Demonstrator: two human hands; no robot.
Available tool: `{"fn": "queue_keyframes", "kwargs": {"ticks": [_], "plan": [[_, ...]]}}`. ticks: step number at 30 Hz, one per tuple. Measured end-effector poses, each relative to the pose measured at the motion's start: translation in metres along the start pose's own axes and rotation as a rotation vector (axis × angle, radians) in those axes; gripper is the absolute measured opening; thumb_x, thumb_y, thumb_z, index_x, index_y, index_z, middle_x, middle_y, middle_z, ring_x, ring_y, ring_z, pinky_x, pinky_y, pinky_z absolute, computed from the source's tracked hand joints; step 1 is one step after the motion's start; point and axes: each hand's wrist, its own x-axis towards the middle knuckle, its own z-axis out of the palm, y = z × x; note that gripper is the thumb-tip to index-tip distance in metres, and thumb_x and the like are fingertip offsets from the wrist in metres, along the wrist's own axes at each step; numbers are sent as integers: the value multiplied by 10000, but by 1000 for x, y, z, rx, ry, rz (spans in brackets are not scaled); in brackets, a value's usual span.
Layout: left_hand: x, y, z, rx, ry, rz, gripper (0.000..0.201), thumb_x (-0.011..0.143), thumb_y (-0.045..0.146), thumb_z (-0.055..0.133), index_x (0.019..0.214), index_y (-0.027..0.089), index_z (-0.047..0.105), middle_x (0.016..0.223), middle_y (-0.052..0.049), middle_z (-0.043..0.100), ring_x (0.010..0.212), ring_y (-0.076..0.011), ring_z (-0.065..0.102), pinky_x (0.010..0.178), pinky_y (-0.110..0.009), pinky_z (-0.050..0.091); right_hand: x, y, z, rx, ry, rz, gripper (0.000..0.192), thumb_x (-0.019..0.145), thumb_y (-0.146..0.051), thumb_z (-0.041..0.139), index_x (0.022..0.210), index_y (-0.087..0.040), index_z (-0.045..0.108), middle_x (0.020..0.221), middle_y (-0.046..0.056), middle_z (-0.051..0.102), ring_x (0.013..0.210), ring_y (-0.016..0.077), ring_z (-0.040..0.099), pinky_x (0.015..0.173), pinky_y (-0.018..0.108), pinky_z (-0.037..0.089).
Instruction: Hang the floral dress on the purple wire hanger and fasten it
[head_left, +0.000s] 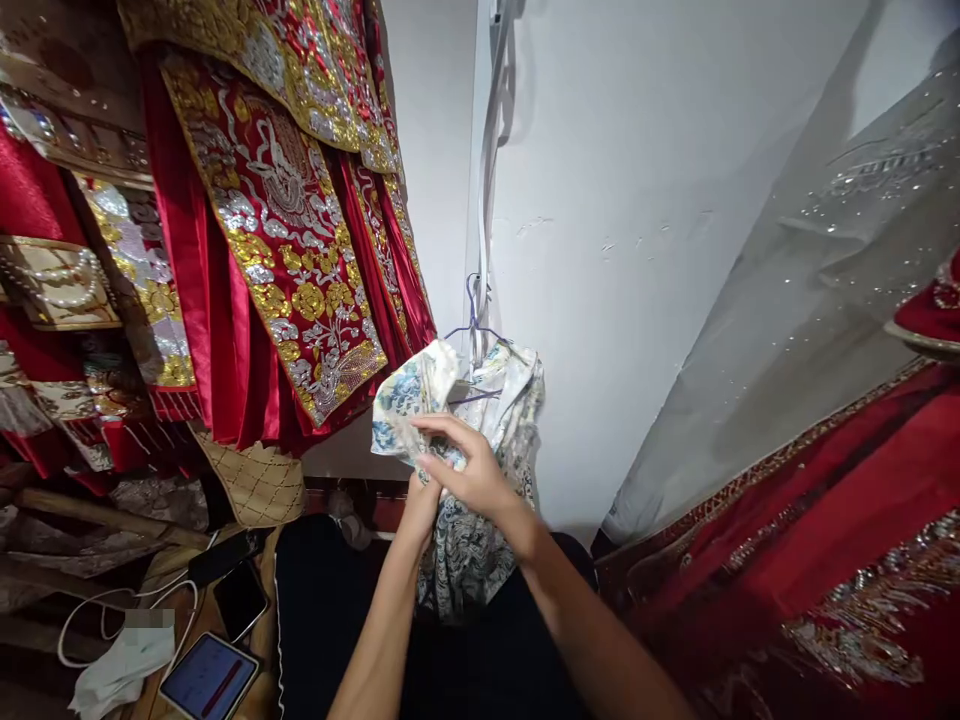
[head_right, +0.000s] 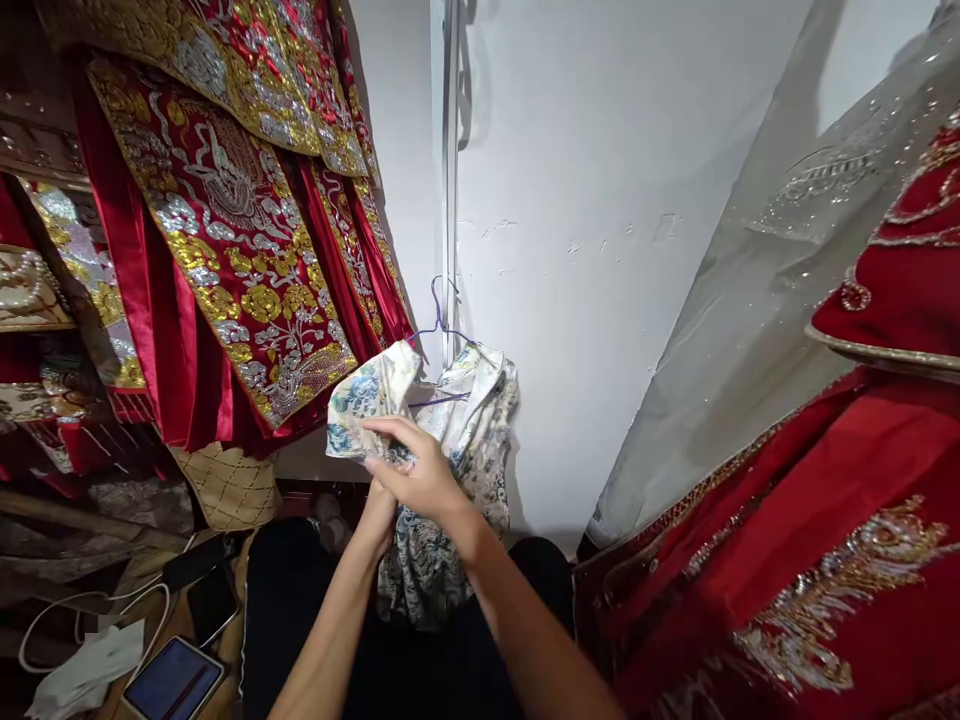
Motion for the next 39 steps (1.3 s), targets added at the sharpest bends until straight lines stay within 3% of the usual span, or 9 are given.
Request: {"fn": "queue_keyframes", "kwargs": {"ticks": [4, 5, 10, 23, 27, 29, 31, 36, 39], "plan": [[-27, 2, -3, -137, 231, 82, 586, 720, 450, 799, 1240, 219, 660, 1326, -129, 662, 1322, -320, 556, 1139, -419, 407, -66, 37, 8, 110, 669, 393, 297, 903, -478, 589, 1065, -238, 657, 971, 89, 688, 918, 262, 658, 816, 408, 543], [-33, 5, -2, -158, 255, 61, 571, 701, 432, 824, 1199, 194, 680, 1300, -140, 677, 1281, -326, 590, 1123, -421, 423, -80, 51, 8, 109, 682, 494, 317, 892, -515, 595, 993, -221, 652, 898, 79, 675, 830, 245, 643, 739, 378, 531], [-47, 17, 2, -216, 287, 3, 548, 699, 390, 852, 1158, 135, 696, 1250, -160, 701, 1185, -323, 651, 1031, -387, 490, -103, 92, 16, 263, 248, 637, 402, 844, -585, 649, 798, -191, 584, 676, 7, 599, 633, 163, 565, 615, 285, 443], [-48, 7, 7, -413, 168, -62, 518, 725, 298, 834, 1191, 152, 662, 1125, -135, 741, 1045, -288, 709, 946, -385, 546, -104, 71, 4, 209, 456, 505, 291, 902, -469, 596, 784, -206, 556, 666, -4, 584, 613, 144, 544, 585, 266, 428], [-32, -5, -36, -347, 545, 124, 353, 689, 266, 806, 1002, 152, 690, 937, -77, 729, 899, -223, 700, 843, -329, 538, -115, 69, -15, 68, 543, 507, 277, 915, -462, 591, 817, -203, 601, 704, 22, 613, 647, 161, 557, 627, 290, 450], [-27, -17, -56, -284, 834, 262, 302, 686, 232, 760, 964, 171, 659, 897, -32, 677, 845, -170, 665, 810, -294, 517, -117, 69, -17, 62, 480, 508, 280, 925, -460, 584, 821, -202, 611, 712, 29, 625, 650, 165, 561, 631, 295, 450], [-28, -30, -59, -149, 954, 397, 317, 689, 207, 727, 990, 185, 628, 920, -16, 635, 845, -144, 634, 823, -281, 500, -116, 68, -10, 91, 391, 507, 278, 926, -450, 588, 799, -203, 606, 698, 27, 627, 629, 163, 553, 613, 293, 438], [-49, -58, -1, 80, 370, 330, 288, 793, 312, 697, 1049, 190, 647, 1011, -76, 681, 967, -215, 654, 858, -318, 509, -104, 58, 26, 109, 211, 459, 263, 927, -406, 590, 753, -208, 581, 648, 6, 598, 580, 154, 541, 566, 279, 414], [-56, -61, 22, 119, 298, 328, 243, 899, 401, 601, 968, 179, 672, 914, -67, 686, 892, -213, 651, 794, -302, 508, -100, 50, 25, 23, 147, 436, 252, 948, -400, 553, 782, -213, 587, 664, 3, 613, 587, 155, 565, 561, 271, 423]]}}
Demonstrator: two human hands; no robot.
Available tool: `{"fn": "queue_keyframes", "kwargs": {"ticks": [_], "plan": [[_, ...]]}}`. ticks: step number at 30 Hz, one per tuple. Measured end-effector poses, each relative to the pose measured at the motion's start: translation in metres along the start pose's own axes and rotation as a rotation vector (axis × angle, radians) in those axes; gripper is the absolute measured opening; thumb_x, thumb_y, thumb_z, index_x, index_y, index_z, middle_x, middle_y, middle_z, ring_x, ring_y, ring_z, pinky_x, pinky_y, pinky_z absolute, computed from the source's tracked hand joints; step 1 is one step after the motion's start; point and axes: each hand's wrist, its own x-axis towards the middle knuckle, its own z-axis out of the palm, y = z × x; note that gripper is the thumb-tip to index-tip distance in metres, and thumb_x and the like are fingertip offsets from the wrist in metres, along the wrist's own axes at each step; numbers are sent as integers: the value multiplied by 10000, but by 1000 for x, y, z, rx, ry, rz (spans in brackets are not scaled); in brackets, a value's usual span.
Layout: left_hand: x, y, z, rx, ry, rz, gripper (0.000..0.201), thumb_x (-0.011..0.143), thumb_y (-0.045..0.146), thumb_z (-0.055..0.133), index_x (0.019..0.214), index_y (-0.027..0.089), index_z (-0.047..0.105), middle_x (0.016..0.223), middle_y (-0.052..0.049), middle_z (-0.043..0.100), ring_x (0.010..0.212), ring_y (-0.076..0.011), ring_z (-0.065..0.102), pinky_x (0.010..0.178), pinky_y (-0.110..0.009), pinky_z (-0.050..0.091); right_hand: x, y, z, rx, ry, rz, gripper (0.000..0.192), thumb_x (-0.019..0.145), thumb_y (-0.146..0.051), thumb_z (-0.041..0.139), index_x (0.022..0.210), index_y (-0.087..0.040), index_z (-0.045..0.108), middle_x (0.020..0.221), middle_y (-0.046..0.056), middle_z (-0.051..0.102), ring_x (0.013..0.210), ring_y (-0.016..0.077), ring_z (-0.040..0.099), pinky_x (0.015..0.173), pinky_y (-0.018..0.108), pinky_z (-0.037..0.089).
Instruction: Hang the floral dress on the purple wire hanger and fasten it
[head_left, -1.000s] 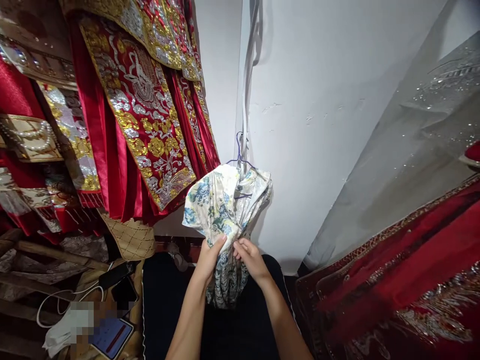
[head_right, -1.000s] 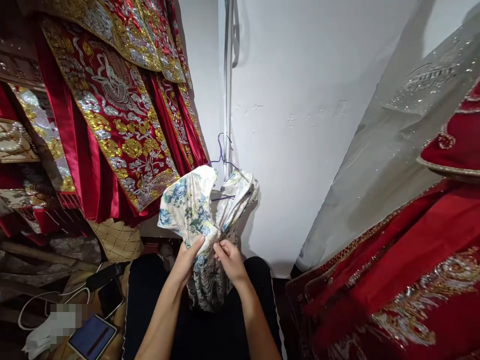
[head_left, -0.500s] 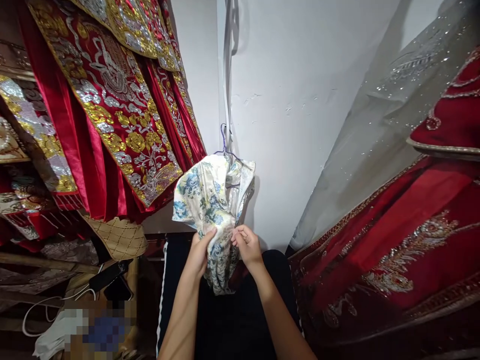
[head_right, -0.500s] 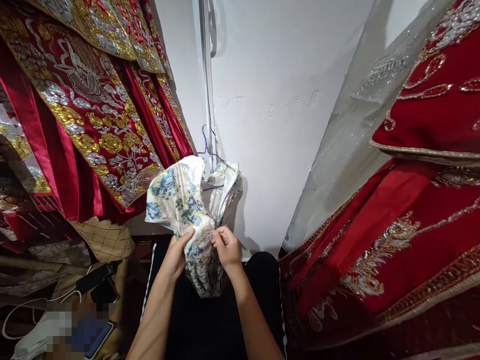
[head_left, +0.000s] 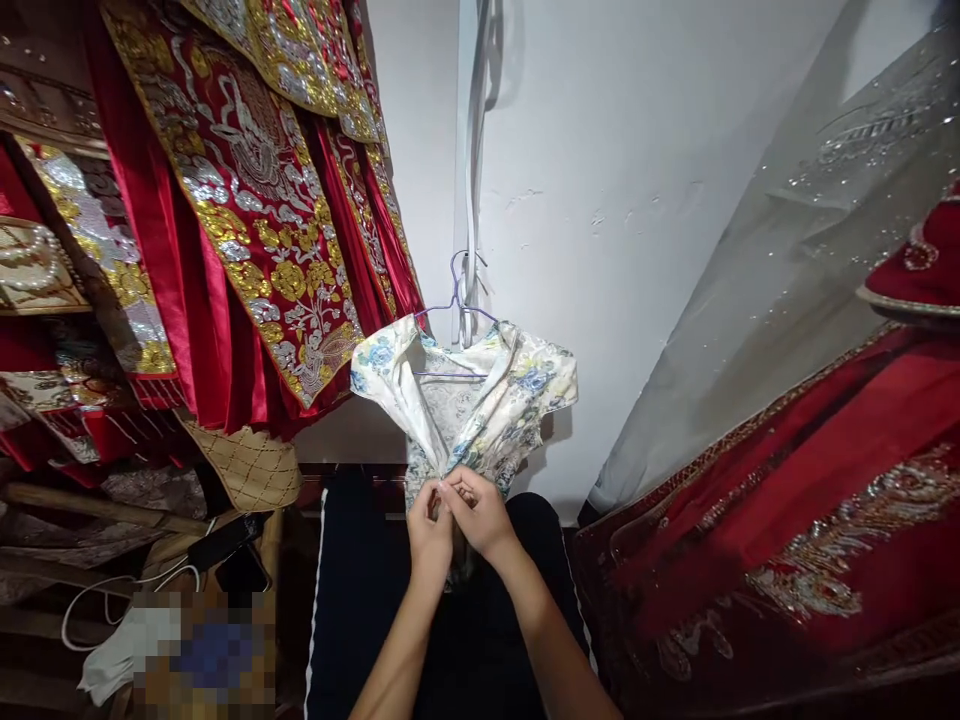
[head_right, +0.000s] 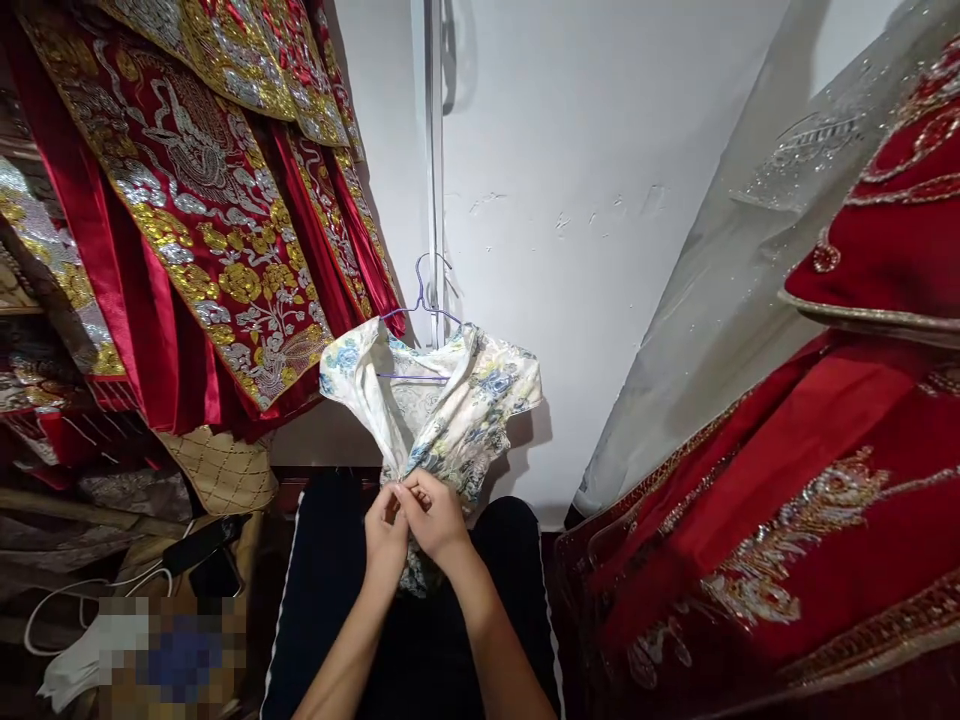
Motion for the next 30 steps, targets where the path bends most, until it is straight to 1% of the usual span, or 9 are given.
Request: {"fn": "queue_keyframes", "kwargs": {"ticks": [4, 10, 13, 17, 19, 21, 25, 27, 30], "plan": [[3, 1, -7, 196, -1, 80, 212, 890, 375, 628, 892, 176, 701, 831, -43, 677, 810, -191, 621, 742, -271, 481, 29, -21, -41, -320, -51, -95, 243, 958, -396, 538, 810, -219, 613, 659, -8, 617, 579, 147, 547, 555, 263, 391], [0, -7, -6, 306, -59, 173, 205, 890, 346, 611, 786, 183, 681, 757, -41, 631, 748, -190, 597, 691, -286, 471, 144, -94, -109, -742, -40, -348, 269, 990, -369, 485, 819, -195, 601, 667, 13, 621, 562, 156, 531, 601, 284, 388], [-3, -13, -1, 323, -104, 189, 209, 884, 357, 598, 774, 206, 691, 732, -46, 613, 736, -218, 601, 672, -324, 478, 189, -127, -121, -913, 60, -495, 175, 939, -307, 557, 820, -190, 610, 704, 25, 642, 634, 178, 558, 628, 286, 351], [8, -8, -2, 403, -248, 132, 226, 872, 390, 621, 737, 236, 718, 685, -70, 609, 703, -262, 608, 675, -389, 480, 201, -142, -121, -956, 176, -589, 166, 924, -309, 568, 821, -186, 607, 686, 16, 635, 633, 178, 552, 607, 270, 312], [24, 9, -2, 409, -293, 135, 179, 862, 388, 651, 838, 245, 757, 769, -91, 665, 775, -283, 641, 743, -407, 496, 194, -140, -120, -903, 201, -608, 174, 933, -313, 555, 821, -187, 600, 692, 13, 643, 621, 170, 558, 603, 264, 328], [49, 39, 1, 357, -278, 201, 265, 885, 379, 637, 1100, 262, 739, 984, -97, 711, 939, -282, 661, 859, -396, 502, 185, -136, -119, -846, 215, -613, 176, 939, -318, 553, 828, -189, 598, 710, 16, 660, 627, 167, 574, 610, 262, 355], [119, 117, 18, 262, -138, 507, 397, 955, 359, 554, 1329, 243, 614, 1016, -75, 703, 922, -220, 650, 894, -357, 490, 175, -130, -125, -819, 198, -658, 187, 954, -339, 551, 853, -189, 600, 755, 30, 683, 655, 167, 594, 632, 268, 387], [153, 147, 28, 310, -162, 631, 380, 975, 339, 522, 1331, 236, 602, 1022, -71, 701, 880, -200, 637, 853, -338, 488, 172, -128, -130, -858, 194, -696, 211, 974, -355, 526, 860, -191, 596, 762, 34, 676, 662, 171, 590, 643, 275, 390], [186, 169, 42, 477, -289, 779, 209, 962, 296, 545, 1053, 194, 702, 987, -75, 700, 897, -205, 612, 849, -324, 465, 171, -125, -137, -962, 167, -763, 239, 999, -364, 487, 865, -194, 588, 769, 45, 657, 685, 183, 576, 654, 289, 378]]}}
